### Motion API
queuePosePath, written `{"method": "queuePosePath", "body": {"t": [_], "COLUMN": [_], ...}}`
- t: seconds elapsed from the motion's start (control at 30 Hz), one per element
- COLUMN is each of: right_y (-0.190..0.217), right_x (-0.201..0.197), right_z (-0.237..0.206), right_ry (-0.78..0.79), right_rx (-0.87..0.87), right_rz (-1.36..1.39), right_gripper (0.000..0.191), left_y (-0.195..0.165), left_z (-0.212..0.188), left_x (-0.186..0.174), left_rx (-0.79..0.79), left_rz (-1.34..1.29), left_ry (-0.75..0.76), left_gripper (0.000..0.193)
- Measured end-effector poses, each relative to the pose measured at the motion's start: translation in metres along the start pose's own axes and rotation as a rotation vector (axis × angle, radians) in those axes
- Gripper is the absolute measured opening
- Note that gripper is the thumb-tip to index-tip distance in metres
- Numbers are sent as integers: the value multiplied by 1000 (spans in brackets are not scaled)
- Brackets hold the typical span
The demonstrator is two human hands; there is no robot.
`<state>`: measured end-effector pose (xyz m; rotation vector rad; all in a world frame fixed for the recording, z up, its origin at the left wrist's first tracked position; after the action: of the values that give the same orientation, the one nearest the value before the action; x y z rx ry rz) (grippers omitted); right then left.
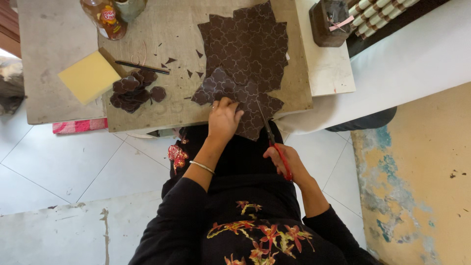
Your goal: The person uses red-handled scissors to cut flower-shaped pieces from a brown patterned sheet. They work at a table initially, then move to the floor, continuing to cut and stack the shapes.
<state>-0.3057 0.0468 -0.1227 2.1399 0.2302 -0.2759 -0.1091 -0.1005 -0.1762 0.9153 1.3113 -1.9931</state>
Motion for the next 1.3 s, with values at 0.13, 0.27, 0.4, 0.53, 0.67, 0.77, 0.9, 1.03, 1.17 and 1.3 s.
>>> {"method": "queuePosePath", "body": {"t": [0.13, 0.27, 0.4, 0.53, 0.67, 0.77, 0.9, 1.03, 1.17, 1.3], "right_y": [1, 11, 32, 58, 72, 75, 77, 80, 82, 82], "right_x": [1, 9, 16, 21, 29, 30, 25, 25, 28, 28], "right_z": [-1, -8, -27, -52, -63, -68, -76, -84, -89, -91], "right_ry": [20, 78, 176, 279, 365, 341, 360, 387, 444, 437], "right_rx": [-61, -164, -254, -418, -519, -560, -568, -539, -533, -527], "right_rz": [73, 149, 208, 120, 133, 108, 33, 71, 106, 64], "right_gripper": [59, 62, 63, 64, 70, 77, 85, 88, 90, 90], "left_y": [7, -8, -34, -55, -71, -76, -80, -83, -85, -84], "left_z": [-1, -18, -42, -52, -58, -65, -73, -78, -84, -86], "left_x": [-2, -20, -72, -117, -142, -152, -164, -169, -171, -172], "left_rx": [-233, -723, -723, -656, -534, -508, -380, -382, -391, -378], "left_rz": [-443, -1395, -1601, -1683, -1589, -1486, -1341, -1283, -1253, -1237], "left_ry": [-54, 256, 303, 291, 207, 198, 128, 84, 73, 58], "left_gripper": [25, 35, 34, 28, 24, 25, 27, 24, 23, 21]}}
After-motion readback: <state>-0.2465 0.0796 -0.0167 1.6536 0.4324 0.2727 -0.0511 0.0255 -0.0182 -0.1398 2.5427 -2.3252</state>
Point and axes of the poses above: each hand's wrist, its own z-axis towards the middle knuckle, its own x-axis out of the palm, y = z × x, the point moved 2 cm from there along z, towards the middle knuckle, and after that the axes turned 10 degrees about z, right-handed, at the moved point
